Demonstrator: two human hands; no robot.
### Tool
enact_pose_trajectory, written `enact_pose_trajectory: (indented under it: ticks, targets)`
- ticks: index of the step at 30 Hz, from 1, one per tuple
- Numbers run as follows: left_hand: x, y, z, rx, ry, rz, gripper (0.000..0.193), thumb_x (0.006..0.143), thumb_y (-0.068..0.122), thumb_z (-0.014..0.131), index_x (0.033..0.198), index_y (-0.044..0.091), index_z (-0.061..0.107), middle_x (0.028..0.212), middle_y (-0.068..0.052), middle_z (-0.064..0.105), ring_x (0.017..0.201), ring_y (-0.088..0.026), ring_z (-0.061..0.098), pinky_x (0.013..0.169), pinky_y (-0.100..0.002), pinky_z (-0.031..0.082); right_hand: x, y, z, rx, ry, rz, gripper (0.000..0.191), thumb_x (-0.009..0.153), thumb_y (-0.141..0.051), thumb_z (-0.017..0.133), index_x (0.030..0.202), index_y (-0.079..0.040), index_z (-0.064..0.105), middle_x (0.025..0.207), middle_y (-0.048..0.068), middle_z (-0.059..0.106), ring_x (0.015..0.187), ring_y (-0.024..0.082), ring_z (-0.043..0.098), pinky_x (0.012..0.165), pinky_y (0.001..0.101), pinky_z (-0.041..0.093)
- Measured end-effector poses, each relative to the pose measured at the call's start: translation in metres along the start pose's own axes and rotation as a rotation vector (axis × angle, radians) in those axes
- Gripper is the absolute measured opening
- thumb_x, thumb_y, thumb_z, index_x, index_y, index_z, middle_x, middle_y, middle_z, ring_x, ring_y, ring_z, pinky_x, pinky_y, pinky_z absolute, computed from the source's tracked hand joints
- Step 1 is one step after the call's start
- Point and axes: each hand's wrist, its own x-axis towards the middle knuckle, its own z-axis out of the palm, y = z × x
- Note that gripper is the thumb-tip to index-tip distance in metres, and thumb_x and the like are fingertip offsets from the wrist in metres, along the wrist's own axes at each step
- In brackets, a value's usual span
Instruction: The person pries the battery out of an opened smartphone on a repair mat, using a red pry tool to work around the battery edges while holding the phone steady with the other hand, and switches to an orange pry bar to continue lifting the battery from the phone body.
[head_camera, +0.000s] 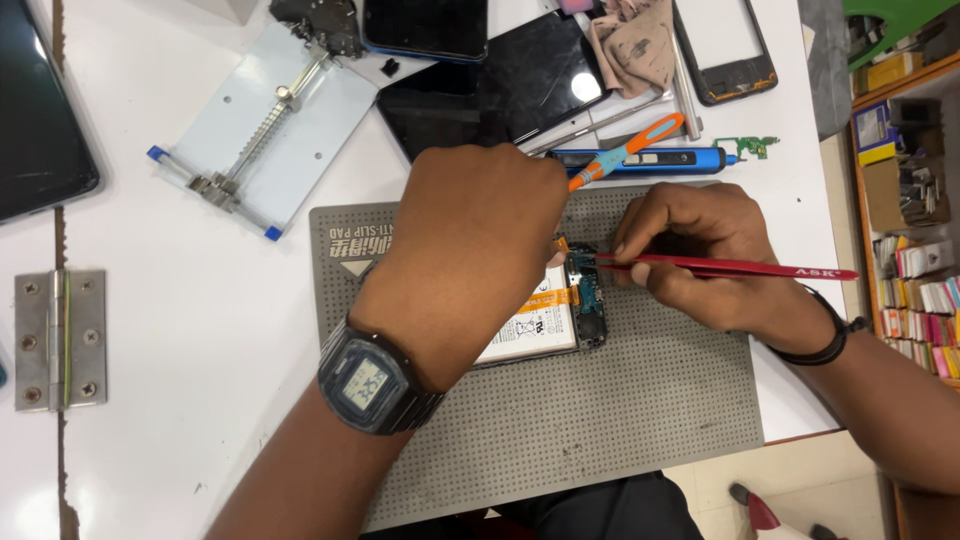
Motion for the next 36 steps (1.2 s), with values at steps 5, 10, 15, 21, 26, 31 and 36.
enact_pose_trajectory:
  ticks: [5,10,15,21,26,31,36]
  targets:
    - [0.002,-0.002,-0.005,-0.027,-0.064,-0.028,0.024,0.074,0.029,0.083,0.082,0.008,0.073,0.072,-0.012,0.071,0.070,-0.032,0.071,0.058,-0.046,0.051,0.005,-0.007,0.004,-0.057,0.011,-0.028,0.009,0.086,-0.001,0.069,0.094,-0.001,0.066,0.092,0.008,0.072,0.081,0.012,0.071,0.072,0.0246,0.058]
    - [-0.003,-0.004,-0.010,-0.034,-0.133,-0.037,0.023,0.078,0.031,0.082,0.082,0.010,0.072,0.069,-0.010,0.070,0.067,-0.030,0.070,0.057,-0.045,0.050,0.006,-0.013,0.008,-0.039,0.039,0.014,0.016,0.080,-0.002,0.075,0.093,-0.002,0.065,0.089,0.006,0.072,0.077,0.009,0.068,0.068,0.0220,0.055]
    - [-0.002,-0.003,-0.016,0.026,-0.186,-0.074,0.020,0.078,0.028,0.081,0.084,0.010,0.072,0.068,-0.010,0.069,0.064,-0.029,0.070,0.054,-0.043,0.051,0.010,-0.017,0.012,-0.044,0.037,0.007,0.011,0.079,0.001,0.072,0.089,-0.003,0.067,0.086,0.005,0.074,0.077,0.008,0.070,0.070,0.0224,0.056]
    - [0.000,-0.002,-0.020,0.054,-0.328,-0.152,0.027,0.084,0.035,0.080,0.091,0.012,0.069,0.071,-0.006,0.069,0.069,-0.027,0.070,0.058,-0.042,0.051,0.014,-0.021,0.016,-0.148,0.018,-0.018,0.012,0.076,0.000,0.073,0.083,-0.005,0.066,0.082,0.002,0.074,0.069,0.006,0.069,0.061,0.0209,0.054]
    - [-0.002,-0.001,-0.021,0.038,-0.328,-0.151,0.026,0.085,0.035,0.079,0.091,0.012,0.069,0.070,-0.006,0.069,0.068,-0.026,0.069,0.058,-0.042,0.051,0.014,-0.023,0.016,-0.147,-0.003,-0.023,0.012,0.075,-0.001,0.073,0.082,-0.007,0.066,0.081,0.000,0.075,0.068,0.005,0.070,0.059,0.0199,0.054]
    - [-0.001,-0.001,-0.023,0.045,-0.318,-0.138,0.028,0.084,0.035,0.080,0.092,0.011,0.070,0.070,-0.007,0.069,0.067,-0.026,0.069,0.057,-0.042,0.050,0.015,-0.024,0.018,-0.185,0.002,-0.017,0.012,0.074,-0.001,0.075,0.081,-0.007,0.066,0.080,0.000,0.075,0.066,0.004,0.070,0.058,0.0196,0.054]
    - [-0.001,0.000,-0.023,0.058,-0.334,-0.137,0.028,0.086,0.035,0.079,0.096,0.011,0.070,0.070,-0.007,0.069,0.067,-0.025,0.070,0.058,-0.041,0.051,0.015,-0.024,0.018,-0.178,0.005,-0.012,0.012,0.076,-0.001,0.075,0.082,-0.007,0.067,0.080,0.000,0.074,0.066,0.004,0.068,0.058,0.0200,0.053]
